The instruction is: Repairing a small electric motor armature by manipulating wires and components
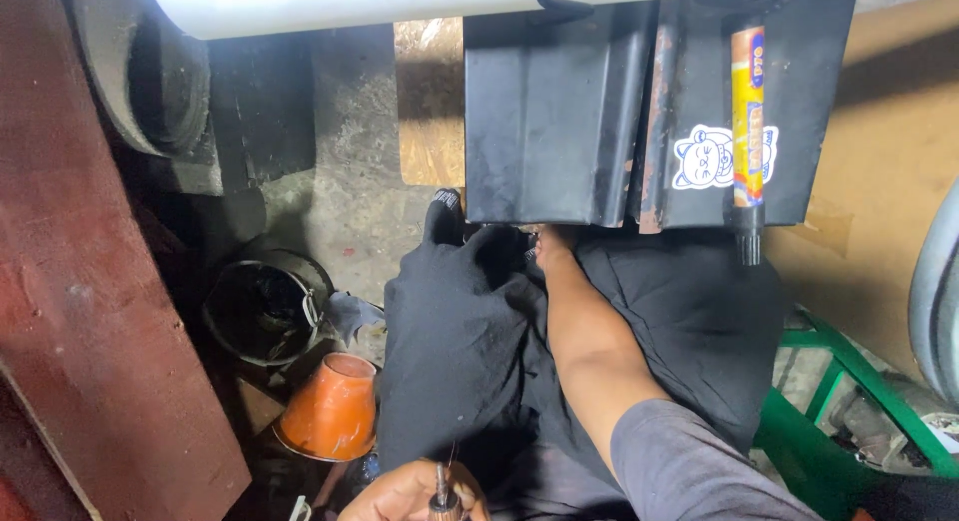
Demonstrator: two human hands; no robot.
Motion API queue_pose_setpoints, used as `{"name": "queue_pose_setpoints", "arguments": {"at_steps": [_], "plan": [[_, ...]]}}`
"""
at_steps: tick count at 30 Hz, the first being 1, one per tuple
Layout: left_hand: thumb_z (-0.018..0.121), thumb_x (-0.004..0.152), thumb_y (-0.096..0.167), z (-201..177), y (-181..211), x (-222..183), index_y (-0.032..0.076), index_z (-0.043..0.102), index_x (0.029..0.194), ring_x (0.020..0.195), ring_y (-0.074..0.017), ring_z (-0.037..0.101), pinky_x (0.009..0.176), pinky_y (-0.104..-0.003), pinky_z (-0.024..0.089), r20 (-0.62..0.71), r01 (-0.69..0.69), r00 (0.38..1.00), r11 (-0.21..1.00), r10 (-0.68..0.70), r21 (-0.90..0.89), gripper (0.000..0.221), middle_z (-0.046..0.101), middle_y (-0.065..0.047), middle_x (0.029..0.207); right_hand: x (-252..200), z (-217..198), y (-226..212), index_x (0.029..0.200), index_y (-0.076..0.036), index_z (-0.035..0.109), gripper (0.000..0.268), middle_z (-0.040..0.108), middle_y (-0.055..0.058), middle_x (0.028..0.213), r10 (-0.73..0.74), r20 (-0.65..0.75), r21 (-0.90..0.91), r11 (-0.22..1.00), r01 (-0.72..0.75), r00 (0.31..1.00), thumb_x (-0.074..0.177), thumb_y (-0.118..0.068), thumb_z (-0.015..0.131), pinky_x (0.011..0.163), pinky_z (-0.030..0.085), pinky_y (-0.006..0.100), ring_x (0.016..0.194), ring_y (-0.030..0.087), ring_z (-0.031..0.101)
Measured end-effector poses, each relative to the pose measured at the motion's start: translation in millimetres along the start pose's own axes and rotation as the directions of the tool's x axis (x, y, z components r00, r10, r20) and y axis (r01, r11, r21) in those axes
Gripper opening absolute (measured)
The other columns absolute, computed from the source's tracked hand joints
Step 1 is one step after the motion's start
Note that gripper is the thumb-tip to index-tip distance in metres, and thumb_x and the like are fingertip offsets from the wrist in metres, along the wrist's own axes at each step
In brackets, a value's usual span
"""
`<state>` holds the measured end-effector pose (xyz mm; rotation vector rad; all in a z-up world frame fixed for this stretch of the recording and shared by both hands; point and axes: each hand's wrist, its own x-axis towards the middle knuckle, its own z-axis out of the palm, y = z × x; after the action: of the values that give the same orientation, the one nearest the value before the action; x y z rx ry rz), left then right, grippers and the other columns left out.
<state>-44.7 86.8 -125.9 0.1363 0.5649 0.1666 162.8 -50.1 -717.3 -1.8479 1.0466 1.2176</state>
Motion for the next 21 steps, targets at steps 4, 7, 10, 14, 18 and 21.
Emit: {"name": "queue_pose_setpoints", "arguments": {"at_steps": [4,7,10,14,18,21], "plan": [[0.058,0.104,0.028,-7.6,-5.9,3.2,-0.003,0.048,0.131,0.115,-0.0327,0.057,0.102,-0.039,0.042,0.113,-0.04,0.993,0.999,0.043,-0.027,0.042,0.055,-0.029,0.123,16.2,-4.2,11.2,0.078,-0.017,0.062,0.022,0.057,-0.001,0.069,0.004,0.144,-0.045,0.999,0.003,0.99,0.1,-0.02,0.057,0.053,0.037,0.027,0.056,0.012,0.047],[0.062,0.106,0.05,-11.4,-3.3,5.4,-0.002,0.043,0.135,0.123,-0.0371,0.055,0.107,-0.045,0.042,0.19,-0.05,0.98,0.998,0.054,-0.025,0.062,0.05,-0.028,0.128,10.3,-5.8,7.1,0.087,-0.011,0.063,0.019,0.062,0.003,0.075,-0.01,0.193,0.036,0.999,0.003,0.981,0.103,-0.017,0.054,0.059,0.05,0.027,0.066,0.016,0.061],[0.064,0.104,0.052,-4.0,6.1,9.7,0.002,0.046,0.128,0.121,-0.0383,0.056,0.104,-0.045,0.045,0.159,-0.008,0.987,1.0,0.008,-0.006,0.059,0.051,-0.026,0.125,-18.2,-10.1,-6.0,0.101,-0.005,0.067,0.01,0.07,0.007,0.086,-0.078,0.239,0.082,0.995,0.06,0.968,0.102,-0.008,0.057,0.067,0.059,0.029,0.077,0.02,0.07],[0.066,0.102,0.05,0.1,6.4,11.8,0.001,0.047,0.125,0.12,-0.0378,0.057,0.103,-0.044,0.045,0.162,-0.02,0.987,1.0,0.02,0.0,0.057,0.053,-0.027,0.124,-52.9,-10.2,-36.4,0.113,-0.001,0.068,0.02,0.074,0.011,0.091,-0.177,0.3,0.159,0.978,0.133,0.937,0.096,0.006,0.064,0.061,0.059,0.027,0.073,0.02,0.071],[0.066,0.099,0.063,-6.4,0.6,4.3,0.004,0.049,0.118,0.116,-0.0399,0.059,0.099,-0.044,0.048,0.15,0.008,0.989,1.0,-0.009,0.008,0.065,0.053,-0.028,0.121,-37.0,-22.2,-61.9,0.122,-0.001,0.062,0.038,0.07,0.018,0.104,0.034,0.211,0.318,0.943,-0.101,0.977,0.108,-0.032,0.044,0.05,0.058,0.032,0.072,0.027,0.068],[0.061,0.1,0.072,-16.2,-8.7,1.9,-0.001,0.047,0.125,0.115,-0.0414,0.06,0.093,-0.04,0.049,0.224,-0.097,0.969,0.995,0.102,-0.032,0.078,0.054,-0.029,0.119,-8.9,-35.6,-45.5,0.092,-0.014,0.059,0.034,0.064,0.008,0.067,0.172,0.262,0.108,0.972,-0.206,0.949,0.107,-0.044,0.05,0.036,0.02,0.027,0.04,0.013,0.038]]}}
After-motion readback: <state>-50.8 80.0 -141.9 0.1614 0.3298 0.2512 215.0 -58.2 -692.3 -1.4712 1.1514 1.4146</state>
